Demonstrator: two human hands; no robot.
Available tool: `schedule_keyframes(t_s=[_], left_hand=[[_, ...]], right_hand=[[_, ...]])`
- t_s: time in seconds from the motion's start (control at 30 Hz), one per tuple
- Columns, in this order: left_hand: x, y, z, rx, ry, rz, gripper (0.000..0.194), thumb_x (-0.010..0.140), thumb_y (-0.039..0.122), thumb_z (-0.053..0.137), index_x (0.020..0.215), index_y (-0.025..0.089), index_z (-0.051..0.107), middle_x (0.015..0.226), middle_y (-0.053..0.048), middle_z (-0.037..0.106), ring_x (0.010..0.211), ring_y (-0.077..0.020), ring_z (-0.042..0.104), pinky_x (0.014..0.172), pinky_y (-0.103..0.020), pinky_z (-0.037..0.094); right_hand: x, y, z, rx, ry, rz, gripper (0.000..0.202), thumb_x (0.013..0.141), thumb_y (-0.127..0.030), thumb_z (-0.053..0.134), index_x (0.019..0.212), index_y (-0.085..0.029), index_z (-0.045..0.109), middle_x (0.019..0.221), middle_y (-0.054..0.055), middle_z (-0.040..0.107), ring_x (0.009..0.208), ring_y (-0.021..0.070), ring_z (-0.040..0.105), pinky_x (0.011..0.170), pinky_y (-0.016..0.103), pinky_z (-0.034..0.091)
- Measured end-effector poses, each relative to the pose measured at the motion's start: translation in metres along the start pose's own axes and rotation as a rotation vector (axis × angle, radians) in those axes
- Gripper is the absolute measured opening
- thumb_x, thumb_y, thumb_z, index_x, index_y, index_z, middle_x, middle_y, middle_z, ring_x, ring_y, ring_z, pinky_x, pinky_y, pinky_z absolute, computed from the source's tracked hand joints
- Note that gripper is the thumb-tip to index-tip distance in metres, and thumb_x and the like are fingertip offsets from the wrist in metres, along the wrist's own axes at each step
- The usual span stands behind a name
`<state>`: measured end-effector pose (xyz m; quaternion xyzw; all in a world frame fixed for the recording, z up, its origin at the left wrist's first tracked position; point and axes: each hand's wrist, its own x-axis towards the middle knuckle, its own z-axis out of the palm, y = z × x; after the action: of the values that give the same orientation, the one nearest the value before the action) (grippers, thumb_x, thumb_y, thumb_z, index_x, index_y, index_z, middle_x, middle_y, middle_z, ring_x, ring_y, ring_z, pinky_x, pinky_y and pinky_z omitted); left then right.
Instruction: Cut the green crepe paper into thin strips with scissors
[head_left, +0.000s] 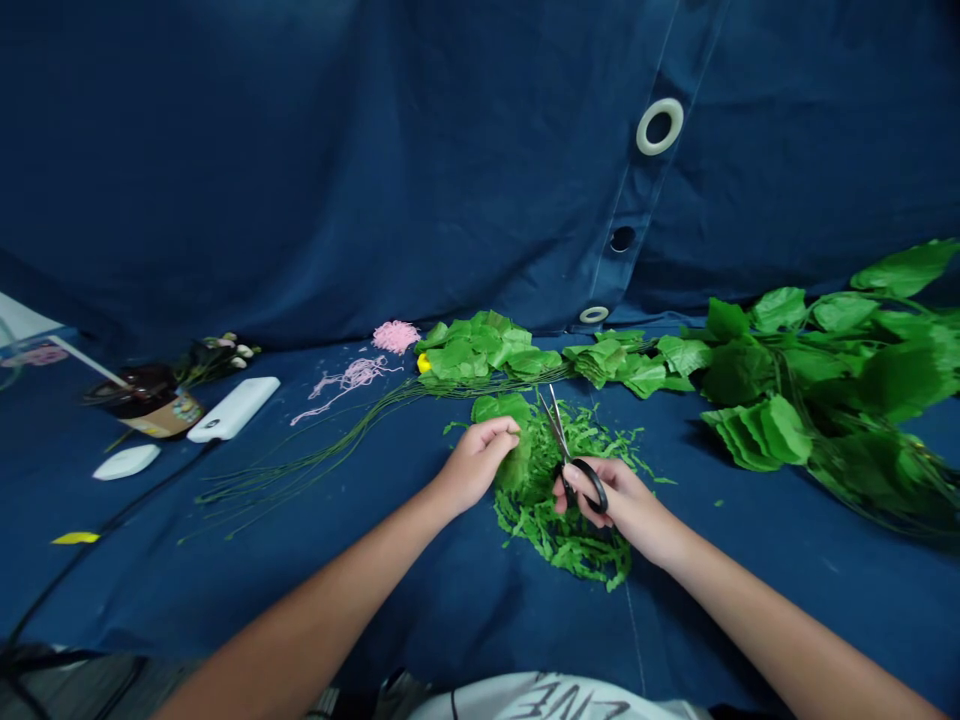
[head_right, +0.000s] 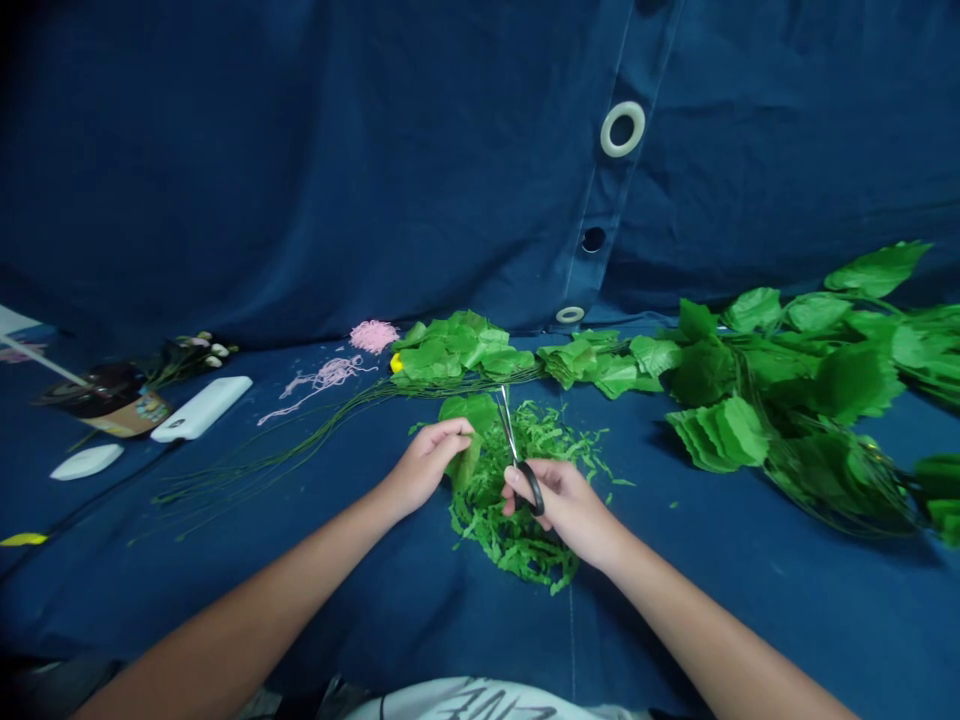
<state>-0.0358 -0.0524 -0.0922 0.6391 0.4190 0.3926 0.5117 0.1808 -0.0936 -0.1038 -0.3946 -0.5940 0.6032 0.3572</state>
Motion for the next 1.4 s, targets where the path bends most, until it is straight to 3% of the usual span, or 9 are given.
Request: schedule_keyframes(t_s=[0.1,0.23,0.4,0.7,0.9,1.1,1.4], left_hand=[[-0.002,0.001,0.0,-0.027,-0.045,-0.031,0.024,0.087,0.033,0.054,0.071,0.015,0.055,0.058,0.005,0.045,0.052,-0.0084,0.038,0.051,-0.021,0.028],[-0.002,0.005,0.001,-0.044,-0.055,-0.003,0.025,0.083,0.036,0.064,0.073,0.013,0.063,0.063,0.002,0.053,0.057,-0.0091,0.044,0.054,-0.02,0.033],[-0.001,0.002,-0.001,-0.059,-0.048,-0.014,0.025,0.082,0.036,0.068,0.078,0.011,0.069,0.066,-0.001,0.058,0.056,-0.009,0.046,0.054,-0.021,0.035],[0.001,0.001,-0.001,-0.042,-0.053,-0.049,0.022,0.078,0.032,0.069,0.072,0.011,0.069,0.061,0.001,0.056,0.054,-0.0081,0.045,0.053,-0.02,0.031],[0.001,0.0,0.001,-0.139,-0.078,-0.176,0.021,0.074,0.032,0.071,0.071,0.011,0.068,0.056,0.002,0.054,0.048,-0.0073,0.043,0.05,-0.021,0.031],[0.001,0.001,0.0,-0.144,-0.094,-0.202,0.02,0.074,0.03,0.071,0.07,0.011,0.067,0.055,0.002,0.053,0.048,-0.0071,0.043,0.049,-0.02,0.031],[0.001,0.0,-0.001,-0.16,-0.075,-0.202,0.026,0.079,0.039,0.069,0.077,0.013,0.066,0.053,0.005,0.049,0.041,-0.006,0.037,0.038,-0.019,0.026]], right_hand=[[-0.001,-0.001,-0.001,-0.008,-0.046,0.013,0.048,0.091,-0.059,0.056,0.082,-0.013,0.067,0.072,0.006,0.069,0.042,0.0068,0.038,0.041,0.021,0.024],[-0.004,-0.002,0.001,-0.012,-0.143,0.026,0.047,0.089,-0.06,0.058,0.08,-0.014,0.066,0.072,0.005,0.068,0.044,0.0074,0.039,0.043,0.021,0.027],[-0.005,-0.001,0.003,-0.044,-0.175,0.053,0.045,0.089,-0.057,0.061,0.079,-0.014,0.066,0.074,0.005,0.069,0.048,0.0082,0.041,0.044,0.021,0.028],[-0.008,-0.007,0.004,-0.106,-0.184,0.044,0.046,0.086,-0.059,0.064,0.082,-0.014,0.07,0.075,0.005,0.07,0.055,0.0119,0.05,0.048,0.022,0.029],[-0.009,-0.003,0.002,-0.124,-0.198,0.051,0.044,0.087,-0.056,0.065,0.081,-0.013,0.071,0.074,0.005,0.071,0.052,0.0103,0.045,0.047,0.021,0.027],[-0.008,0.0,0.002,-0.11,-0.199,0.025,0.041,0.089,-0.052,0.065,0.079,-0.012,0.071,0.072,0.005,0.071,0.052,0.0098,0.045,0.048,0.021,0.028],[-0.002,0.011,0.004,-0.049,-0.076,0.03,0.042,0.084,-0.053,0.07,0.071,-0.013,0.067,0.061,0.003,0.067,0.045,0.008,0.04,0.045,0.021,0.027]])
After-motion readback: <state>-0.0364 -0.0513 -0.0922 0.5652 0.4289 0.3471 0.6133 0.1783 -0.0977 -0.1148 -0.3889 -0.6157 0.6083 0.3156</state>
